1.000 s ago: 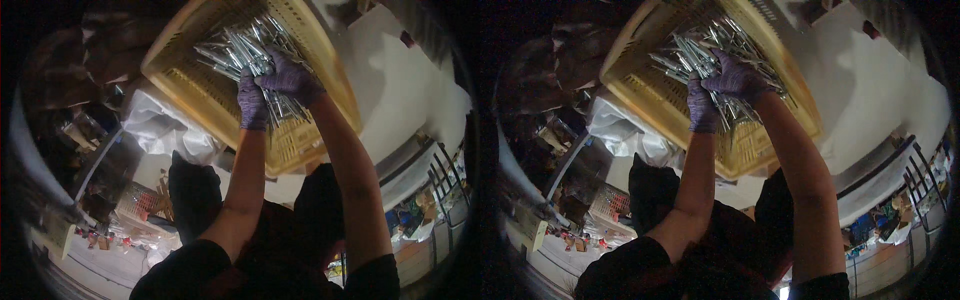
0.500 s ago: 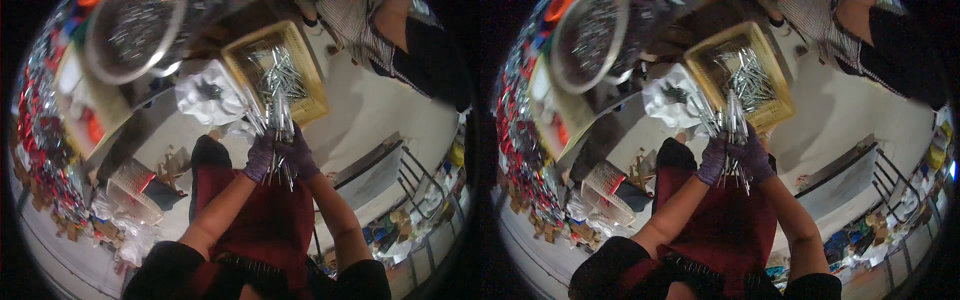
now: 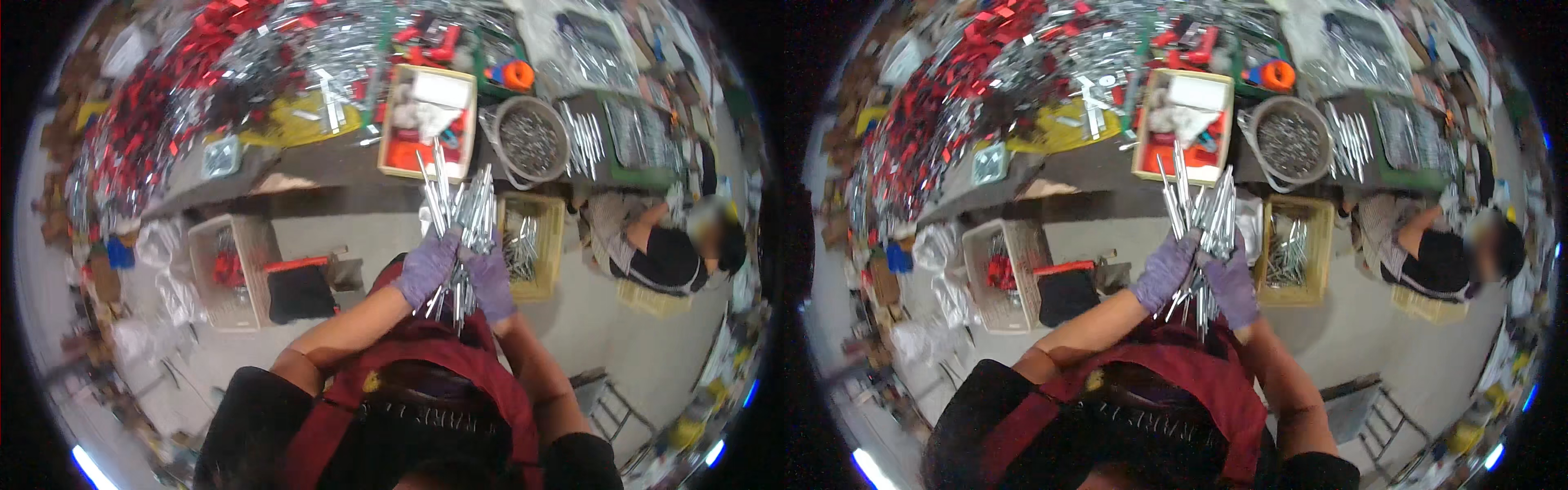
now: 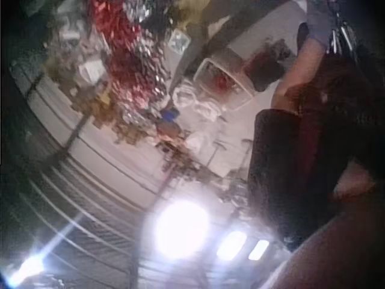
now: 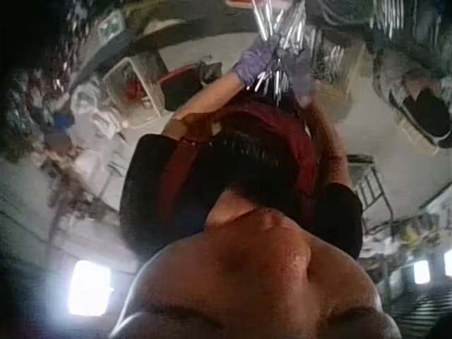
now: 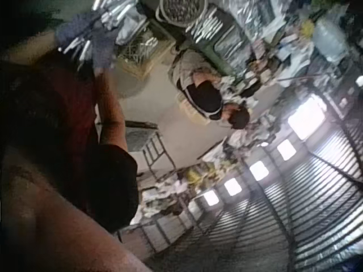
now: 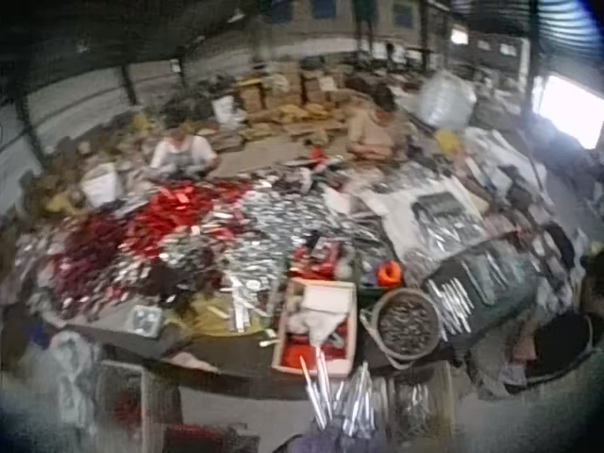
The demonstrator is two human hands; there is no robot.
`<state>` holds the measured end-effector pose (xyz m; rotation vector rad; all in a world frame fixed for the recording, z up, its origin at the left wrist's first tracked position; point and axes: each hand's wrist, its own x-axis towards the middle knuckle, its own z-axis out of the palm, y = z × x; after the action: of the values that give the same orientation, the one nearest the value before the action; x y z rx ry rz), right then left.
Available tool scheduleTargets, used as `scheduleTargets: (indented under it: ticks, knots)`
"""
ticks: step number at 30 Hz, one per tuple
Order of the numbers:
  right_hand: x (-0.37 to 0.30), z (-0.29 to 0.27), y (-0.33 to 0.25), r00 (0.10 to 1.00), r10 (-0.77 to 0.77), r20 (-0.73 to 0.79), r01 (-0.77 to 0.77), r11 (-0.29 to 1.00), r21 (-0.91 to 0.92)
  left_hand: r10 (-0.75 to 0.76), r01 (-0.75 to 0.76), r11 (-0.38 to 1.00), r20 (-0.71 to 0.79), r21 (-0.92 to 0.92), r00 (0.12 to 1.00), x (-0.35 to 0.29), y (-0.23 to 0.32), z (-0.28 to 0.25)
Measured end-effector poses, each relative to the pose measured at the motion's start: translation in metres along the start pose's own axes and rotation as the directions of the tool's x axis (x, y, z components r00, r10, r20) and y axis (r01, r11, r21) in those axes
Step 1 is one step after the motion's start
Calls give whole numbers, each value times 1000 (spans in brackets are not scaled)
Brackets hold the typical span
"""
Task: The user is assembling and sorting metal components, specifically attaching red sleeves to silver shafts and sorting metal rods into bins.
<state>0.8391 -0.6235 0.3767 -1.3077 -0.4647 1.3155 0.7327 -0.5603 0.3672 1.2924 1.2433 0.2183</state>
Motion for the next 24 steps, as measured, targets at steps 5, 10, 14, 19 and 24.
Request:
scheduleTargets:
  ticks: [5,10,14,19,24]
  knots:
    - [37,92,-1,971,-104,217,131,984,-117,288,-289,957,-258,37,922,3,-26,-85]
    - [94,183,-1,944,9,330,78,965,-250,182,-150,980,-269,134,946,18,-17,-192]
    - [171,272,4,901,-21,433,210,896,-392,159,-173,985,-373,-3,914,68,-23,-291]
    - [299,434,-23,895,79,439,240,745,-622,73,-66,997,-403,30,912,130,23,-476]
    - [431,629,-89,855,56,516,357,658,-663,379,-18,859,-611,512,695,220,69,-660]
